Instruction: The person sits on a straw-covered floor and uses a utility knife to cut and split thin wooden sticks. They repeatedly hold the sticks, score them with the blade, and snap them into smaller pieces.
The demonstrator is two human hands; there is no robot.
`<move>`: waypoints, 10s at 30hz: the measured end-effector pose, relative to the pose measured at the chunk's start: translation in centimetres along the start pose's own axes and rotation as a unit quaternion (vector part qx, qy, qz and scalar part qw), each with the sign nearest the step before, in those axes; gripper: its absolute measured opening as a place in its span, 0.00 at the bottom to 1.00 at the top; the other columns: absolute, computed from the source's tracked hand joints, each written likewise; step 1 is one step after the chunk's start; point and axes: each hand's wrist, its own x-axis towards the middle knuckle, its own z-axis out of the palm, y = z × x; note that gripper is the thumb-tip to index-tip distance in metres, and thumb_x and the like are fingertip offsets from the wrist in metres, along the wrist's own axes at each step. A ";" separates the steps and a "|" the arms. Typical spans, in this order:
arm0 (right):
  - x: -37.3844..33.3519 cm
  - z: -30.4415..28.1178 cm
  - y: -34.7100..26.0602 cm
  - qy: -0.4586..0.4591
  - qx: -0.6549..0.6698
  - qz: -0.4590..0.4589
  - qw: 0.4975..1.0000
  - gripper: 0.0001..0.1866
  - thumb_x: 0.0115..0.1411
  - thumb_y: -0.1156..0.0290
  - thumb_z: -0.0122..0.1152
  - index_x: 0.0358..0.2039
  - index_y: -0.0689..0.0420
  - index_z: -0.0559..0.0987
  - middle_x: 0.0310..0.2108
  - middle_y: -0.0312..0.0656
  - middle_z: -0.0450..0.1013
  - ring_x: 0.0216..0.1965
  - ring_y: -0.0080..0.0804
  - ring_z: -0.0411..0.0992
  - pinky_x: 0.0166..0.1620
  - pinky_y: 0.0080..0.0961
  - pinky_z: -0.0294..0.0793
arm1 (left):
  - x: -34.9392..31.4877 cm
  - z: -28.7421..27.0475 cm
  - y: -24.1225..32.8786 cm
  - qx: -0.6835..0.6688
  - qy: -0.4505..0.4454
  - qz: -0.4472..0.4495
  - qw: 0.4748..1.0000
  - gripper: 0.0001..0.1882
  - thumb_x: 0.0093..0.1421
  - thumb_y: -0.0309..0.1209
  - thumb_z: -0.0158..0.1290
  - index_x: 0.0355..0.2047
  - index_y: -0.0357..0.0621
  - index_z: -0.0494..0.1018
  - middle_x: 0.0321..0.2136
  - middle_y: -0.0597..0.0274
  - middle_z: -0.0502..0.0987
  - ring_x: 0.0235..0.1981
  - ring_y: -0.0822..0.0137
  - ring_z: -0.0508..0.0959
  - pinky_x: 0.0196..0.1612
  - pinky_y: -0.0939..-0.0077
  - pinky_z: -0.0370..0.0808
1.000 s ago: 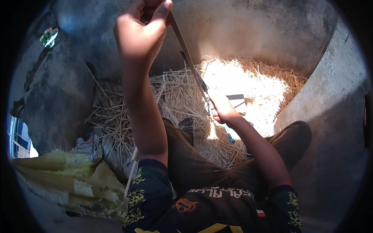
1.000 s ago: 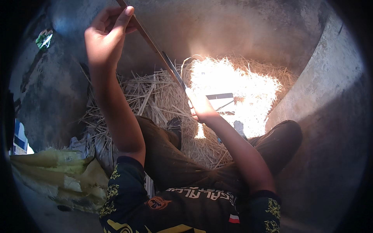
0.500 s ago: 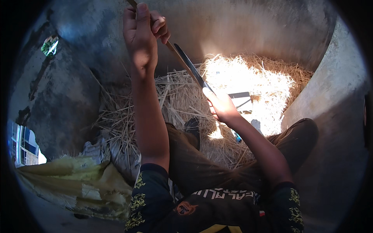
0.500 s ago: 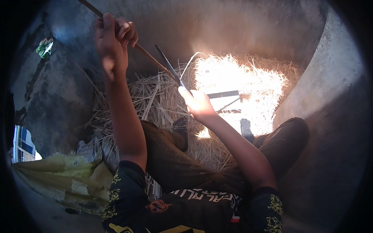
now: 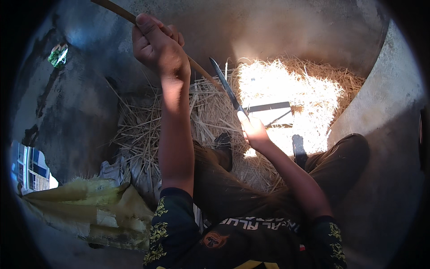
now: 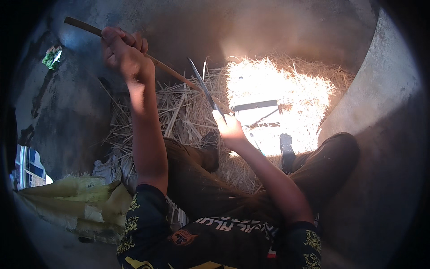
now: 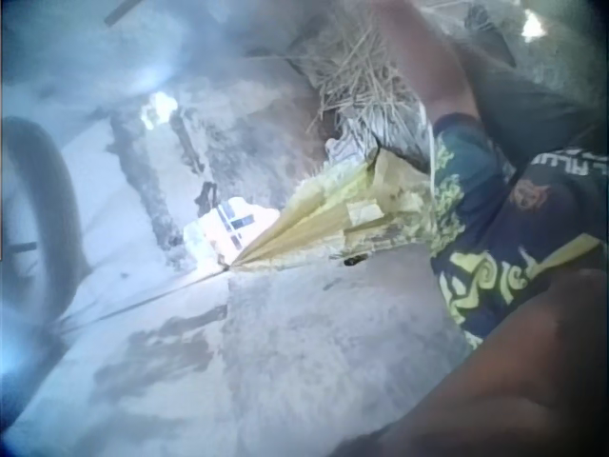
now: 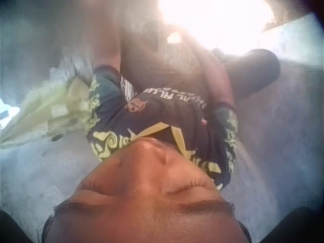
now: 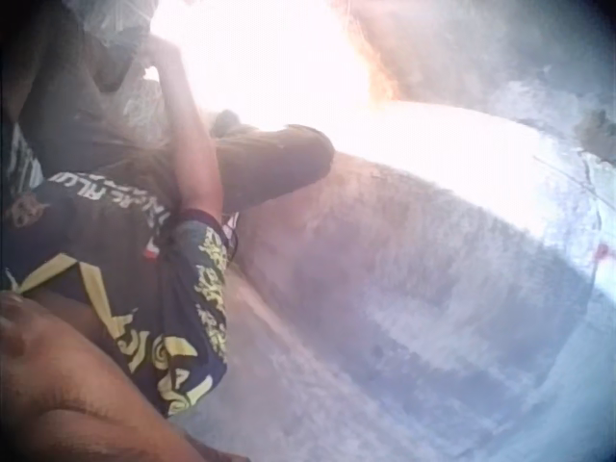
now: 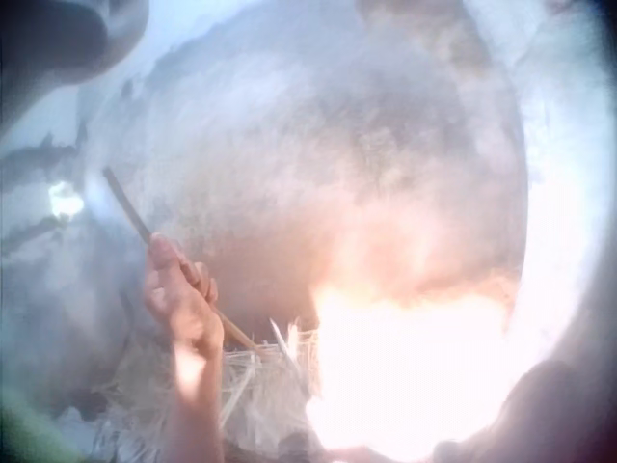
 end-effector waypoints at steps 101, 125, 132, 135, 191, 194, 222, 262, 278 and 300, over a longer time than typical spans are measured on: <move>2.6 -3.8 7.6 0.037 0.189 0.267 0.944 0.17 0.60 0.62 0.62 0.19 0.55 0.69 0.12 0.32 0.62 0.08 0.24 0.60 0.12 0.27 0.59 | 5.8 -13.1 4.1 -0.081 0.123 -0.020 0.989 0.25 0.73 0.53 0.36 0.22 0.53 0.59 0.11 0.76 0.48 0.11 0.79 0.43 0.14 0.79 0.42; -5.4 -2.3 -12.5 0.156 0.020 -0.264 0.952 0.09 0.60 0.70 0.61 0.26 0.59 0.76 0.16 0.35 0.68 0.19 0.22 0.68 0.26 0.25 0.68 | -0.8 -2.9 -1.4 0.023 0.040 -0.103 0.994 0.25 0.75 0.52 0.28 0.25 0.51 0.55 0.17 0.69 0.51 0.19 0.71 0.55 0.29 0.73 0.62; -4.2 -5.2 -11.1 0.267 0.056 -0.299 0.914 0.05 0.64 0.76 0.59 0.31 0.61 0.76 0.19 0.28 0.69 0.20 0.11 0.65 0.22 0.16 0.61 | 1.1 -3.1 -0.8 0.091 -0.110 -0.057 0.988 0.18 0.73 0.38 0.45 0.38 0.32 0.73 0.33 0.55 0.77 0.36 0.70 0.76 0.49 0.64 0.78; -5.6 -5.3 -12.3 0.223 0.171 -0.313 0.907 0.07 0.65 0.77 0.53 0.29 0.58 0.69 0.16 0.32 0.64 0.15 0.16 0.61 0.19 0.17 0.60 | 0.4 -2.8 0.0 0.124 -0.101 0.008 0.987 0.12 0.69 0.33 0.53 0.38 0.33 0.75 0.34 0.55 0.80 0.34 0.72 0.79 0.45 0.70 0.79; 2.5 -6.8 3.6 0.252 -0.107 -0.098 0.957 0.12 0.65 0.65 0.56 0.33 0.63 0.76 0.19 0.46 0.71 0.21 0.35 0.70 0.28 0.34 0.68 | -0.1 -5.3 -3.2 -0.005 0.006 -0.105 0.994 0.16 0.75 0.46 0.39 0.36 0.48 0.60 0.17 0.71 0.54 0.16 0.75 0.53 0.20 0.77 0.53; 2.6 -5.2 8.2 0.315 -0.002 -0.177 0.932 0.07 0.66 0.72 0.55 0.32 0.62 0.75 0.16 0.34 0.66 0.18 0.17 0.61 0.23 0.24 0.62 | -0.3 -4.0 -2.8 -0.002 0.026 -0.100 0.995 0.18 0.74 0.50 0.38 0.35 0.50 0.58 0.15 0.73 0.50 0.14 0.77 0.49 0.17 0.79 0.48; 4.8 -7.5 8.6 0.279 -0.093 -0.022 0.955 0.18 0.64 0.61 0.58 0.38 0.68 0.78 0.19 0.53 0.75 0.22 0.41 0.76 0.29 0.36 0.72 | 0.6 -5.9 -2.7 0.002 -0.011 -0.145 0.989 0.27 0.71 0.60 0.35 0.25 0.54 0.54 0.13 0.74 0.46 0.14 0.76 0.43 0.18 0.77 0.42; 4.5 -7.6 20.5 0.236 -0.216 0.164 0.933 0.16 0.63 0.62 0.55 0.30 0.66 0.77 0.26 0.57 0.77 0.30 0.53 0.77 0.36 0.40 0.75 | 0.5 -4.8 -3.0 -0.020 -0.033 -0.155 0.987 0.27 0.73 0.58 0.31 0.24 0.54 0.55 0.13 0.73 0.46 0.15 0.75 0.44 0.20 0.77 0.42; 4.6 -7.8 14.5 0.286 -0.443 0.141 0.838 0.18 0.62 0.63 0.59 0.46 0.64 0.74 0.48 0.57 0.74 0.48 0.52 0.75 0.50 0.48 0.75 | 0.5 -4.9 -2.7 -0.008 0.005 -0.147 0.989 0.30 0.70 0.63 0.37 0.23 0.52 0.55 0.12 0.74 0.46 0.14 0.75 0.44 0.19 0.77 0.44; 4.4 -6.1 9.8 0.257 0.078 -0.072 0.960 0.04 0.64 0.70 0.54 0.38 0.54 0.70 0.32 0.44 0.72 0.26 0.35 0.74 0.28 0.29 0.74 | -1.8 -3.6 1.2 -0.191 0.189 -0.048 0.962 0.30 0.71 0.62 0.30 0.19 0.56 0.54 0.09 0.72 0.47 0.10 0.74 0.46 0.13 0.77 0.48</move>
